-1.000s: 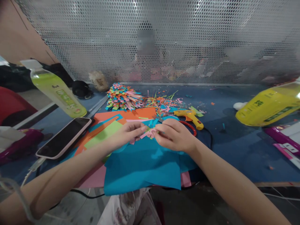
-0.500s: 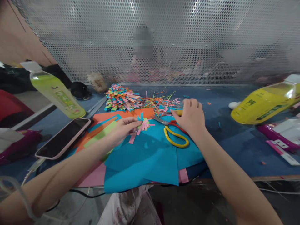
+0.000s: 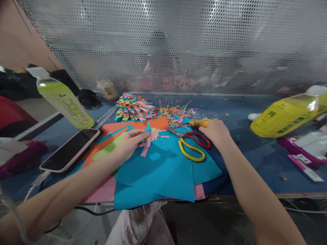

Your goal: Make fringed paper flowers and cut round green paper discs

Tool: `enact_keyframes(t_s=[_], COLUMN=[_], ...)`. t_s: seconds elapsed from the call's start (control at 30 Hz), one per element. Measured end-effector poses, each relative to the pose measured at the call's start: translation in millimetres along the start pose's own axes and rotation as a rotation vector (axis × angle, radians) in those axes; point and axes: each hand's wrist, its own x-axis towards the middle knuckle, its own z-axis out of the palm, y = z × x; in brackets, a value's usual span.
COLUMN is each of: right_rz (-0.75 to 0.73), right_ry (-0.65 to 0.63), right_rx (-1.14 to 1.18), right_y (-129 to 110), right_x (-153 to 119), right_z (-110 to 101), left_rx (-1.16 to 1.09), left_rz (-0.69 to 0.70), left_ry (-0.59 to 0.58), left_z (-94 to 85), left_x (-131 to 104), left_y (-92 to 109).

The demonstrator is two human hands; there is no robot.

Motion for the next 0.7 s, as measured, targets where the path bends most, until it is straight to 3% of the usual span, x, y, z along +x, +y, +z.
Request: enact_keyframes(t_s=[0.07,0.13,0.27,0.37,0.5,0.7], right_rz=[0.025,-0.044,-0.355,-0.611,-0.859,-1.059], right_ry=[0.16,0.338,0.727,0.944,1.061,1.093], right_rx=[0.017,0.104,0.245,0.244,0.144,-0.005], right_y=[-3.9,-8.2,-19.5,-30.8,-41.1,-44.1], right_x=[-3.1,-6.0,-17.7,-34.1,-49.2,-50.1], right_z=[-5.4,-9.2,-9.8,-7.8,-6.0,-7.8], left_rx=[-0.11,-0.156,-0.127,-0.087,-0.02,0.023], left_rz=[-0.028,-0.021,-0.011,-0.025,-0.016,-0.011], left_ry=[0.018,0.008,0.022,0.057,0.081,0.072], left_z=[-2.2,-2.8,-1.7,-1.2,-1.4,-0.8], left_x=[-0.2,-0.5,-0.5,1.5,5.0,6.9], left_y=[3.4,7.9,10.5,5.8,-0.5,-2.7])
